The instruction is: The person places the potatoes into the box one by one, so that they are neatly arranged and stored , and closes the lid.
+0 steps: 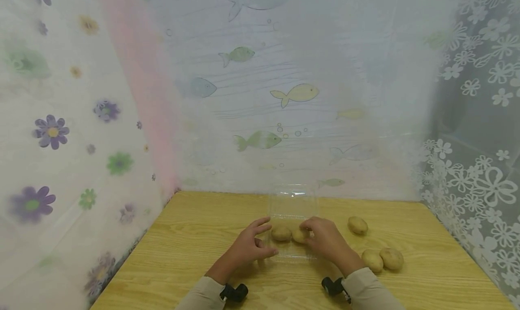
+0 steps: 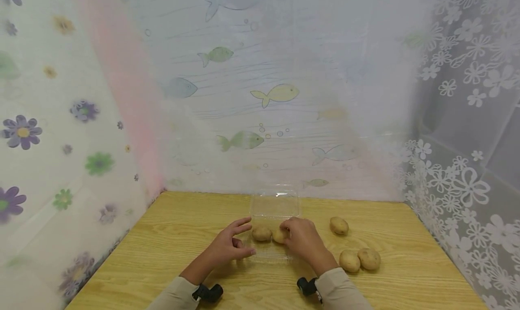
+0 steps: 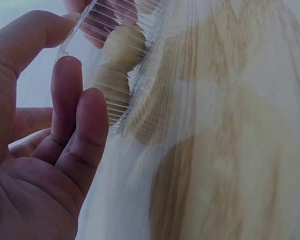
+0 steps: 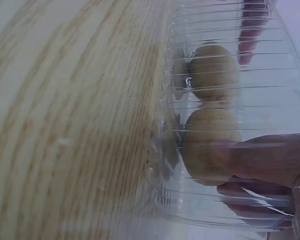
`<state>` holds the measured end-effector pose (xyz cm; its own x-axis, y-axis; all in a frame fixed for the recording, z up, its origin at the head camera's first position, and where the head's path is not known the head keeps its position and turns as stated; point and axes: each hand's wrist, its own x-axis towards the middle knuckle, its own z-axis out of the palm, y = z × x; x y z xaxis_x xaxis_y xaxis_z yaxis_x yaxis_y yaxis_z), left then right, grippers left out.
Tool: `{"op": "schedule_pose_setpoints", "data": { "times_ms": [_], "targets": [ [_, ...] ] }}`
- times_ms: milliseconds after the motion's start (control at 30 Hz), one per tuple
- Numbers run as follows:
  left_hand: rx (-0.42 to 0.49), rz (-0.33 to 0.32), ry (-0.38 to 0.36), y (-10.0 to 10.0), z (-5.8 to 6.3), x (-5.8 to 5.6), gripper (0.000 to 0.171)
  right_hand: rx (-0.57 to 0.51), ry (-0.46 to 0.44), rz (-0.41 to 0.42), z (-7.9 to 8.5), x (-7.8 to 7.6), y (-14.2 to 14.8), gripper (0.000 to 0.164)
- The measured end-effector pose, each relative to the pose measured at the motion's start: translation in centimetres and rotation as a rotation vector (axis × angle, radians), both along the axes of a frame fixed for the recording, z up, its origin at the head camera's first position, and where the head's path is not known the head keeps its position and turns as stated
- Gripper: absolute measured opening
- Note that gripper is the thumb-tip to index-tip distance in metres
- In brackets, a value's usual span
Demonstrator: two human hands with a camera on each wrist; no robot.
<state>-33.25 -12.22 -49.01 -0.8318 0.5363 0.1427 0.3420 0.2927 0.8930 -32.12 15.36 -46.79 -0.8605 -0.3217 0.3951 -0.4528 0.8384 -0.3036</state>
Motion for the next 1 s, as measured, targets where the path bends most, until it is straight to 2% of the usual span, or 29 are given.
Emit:
{"op": "schedule_pose_setpoints", "data": {
  "times_ms": [367, 767, 1000],
  "targets": [
    [-0.002, -0.004, 0.004, -0.1, 0.07, -0.03, 0.093, -0.029, -0.023, -0.02, -0.41, -0.44, 0.12, 0.026],
    [0.001, -0.004, 0.006, 0.0, -0.05, -0.1, 0.092, -0.057, -0.074, -0.041, -0.05, -0.22, 0.04, 0.022],
    [0.003, 0.003, 0.006, 0.11, -0.46, -0.2, 0.085, -0.084, -0.084, -0.05, -0.36, -0.56, -0.09, 0.022]
  ]
}}
